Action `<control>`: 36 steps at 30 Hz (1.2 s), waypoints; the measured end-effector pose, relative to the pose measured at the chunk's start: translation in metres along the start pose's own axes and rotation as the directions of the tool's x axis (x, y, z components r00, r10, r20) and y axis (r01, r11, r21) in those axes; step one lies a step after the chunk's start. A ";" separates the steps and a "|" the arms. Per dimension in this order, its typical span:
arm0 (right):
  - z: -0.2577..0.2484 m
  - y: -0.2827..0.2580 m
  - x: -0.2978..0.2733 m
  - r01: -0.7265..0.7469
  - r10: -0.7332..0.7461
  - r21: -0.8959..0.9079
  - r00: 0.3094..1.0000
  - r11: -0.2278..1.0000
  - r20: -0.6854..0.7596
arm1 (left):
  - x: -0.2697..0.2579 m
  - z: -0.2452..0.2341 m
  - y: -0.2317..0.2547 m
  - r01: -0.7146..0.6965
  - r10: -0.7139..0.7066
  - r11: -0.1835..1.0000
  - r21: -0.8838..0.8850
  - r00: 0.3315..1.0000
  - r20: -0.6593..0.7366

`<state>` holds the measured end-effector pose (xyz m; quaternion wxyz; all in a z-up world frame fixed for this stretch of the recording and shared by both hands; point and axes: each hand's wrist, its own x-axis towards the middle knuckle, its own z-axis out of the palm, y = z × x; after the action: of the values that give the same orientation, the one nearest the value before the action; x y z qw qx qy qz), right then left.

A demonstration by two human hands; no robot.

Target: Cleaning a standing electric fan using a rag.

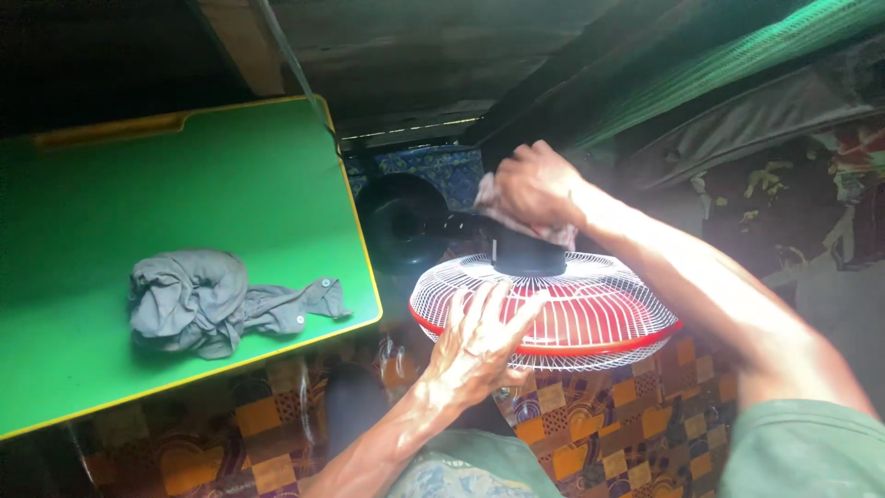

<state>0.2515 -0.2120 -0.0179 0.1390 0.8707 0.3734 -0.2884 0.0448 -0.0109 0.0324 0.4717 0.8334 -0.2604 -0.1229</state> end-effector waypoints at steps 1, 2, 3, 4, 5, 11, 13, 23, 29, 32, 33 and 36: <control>-0.002 -0.002 0.005 0.005 -0.005 -0.003 1.000 1.000 0.000 | 0.000 -0.001 -0.001 0.004 -0.004 1.000 0.000 1.000 -0.005; -0.004 -0.004 0.009 -0.051 0.048 0.050 0.997 0.997 0.058 | 0.001 -0.002 -0.001 0.005 -0.005 1.000 -0.012 1.000 0.006; -0.005 -0.006 0.012 -0.114 0.102 0.103 0.988 0.988 0.120 | 0.001 -0.003 -0.002 0.004 -0.004 1.000 -0.025 1.000 0.022; -0.020 -0.023 0.008 -0.113 0.100 0.104 0.988 0.988 0.122 | 0.000 -0.002 -0.002 0.006 -0.005 1.000 -0.027 1.000 0.023; -0.036 -0.040 0.003 -0.084 0.067 0.078 0.978 0.993 0.199 | -0.001 0.000 -0.003 0.019 -0.017 0.999 -0.033 0.999 0.045; -0.006 -0.065 -0.021 0.298 -0.305 0.067 0.920 0.952 0.245 | 0.000 0.002 -0.008 0.018 -0.016 0.999 -0.035 0.998 0.054; -0.002 -0.052 -0.036 0.437 -0.441 0.070 0.868 0.897 0.229 | 0.001 0.000 -0.008 0.013 -0.011 1.000 -0.024 0.999 0.047; 0.003 0.034 -0.120 -0.286 0.470 0.956 0.835 -0.074 0.286 | 0.000 -0.014 -0.002 0.018 -0.018 0.999 -0.039 1.000 0.023; 0.082 0.058 -0.106 -0.212 0.485 0.964 0.868 0.164 0.108 | -0.004 -0.007 -0.001 -0.001 0.002 0.999 -0.054 1.000 0.008; 0.124 0.049 -0.091 -0.283 0.328 0.926 0.875 -0.249 0.356 | -0.002 -0.007 0.002 0.014 -0.013 0.999 -0.047 1.000 0.010; 0.144 0.046 -0.084 -0.305 0.239 0.803 0.847 -0.512 0.474 | -0.002 -0.009 0.002 0.026 -0.026 0.999 -0.042 1.000 0.006; 0.106 0.040 -0.093 -0.450 0.098 0.769 0.832 -0.454 0.545 | -0.004 -0.011 0.004 0.041 -0.041 0.998 -0.053 0.999 0.008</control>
<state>0.1874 -0.3407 -0.0447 -0.5158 0.6262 -0.2914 -0.5069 0.0452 -0.0022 0.0415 0.4901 0.8254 -0.2414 -0.1423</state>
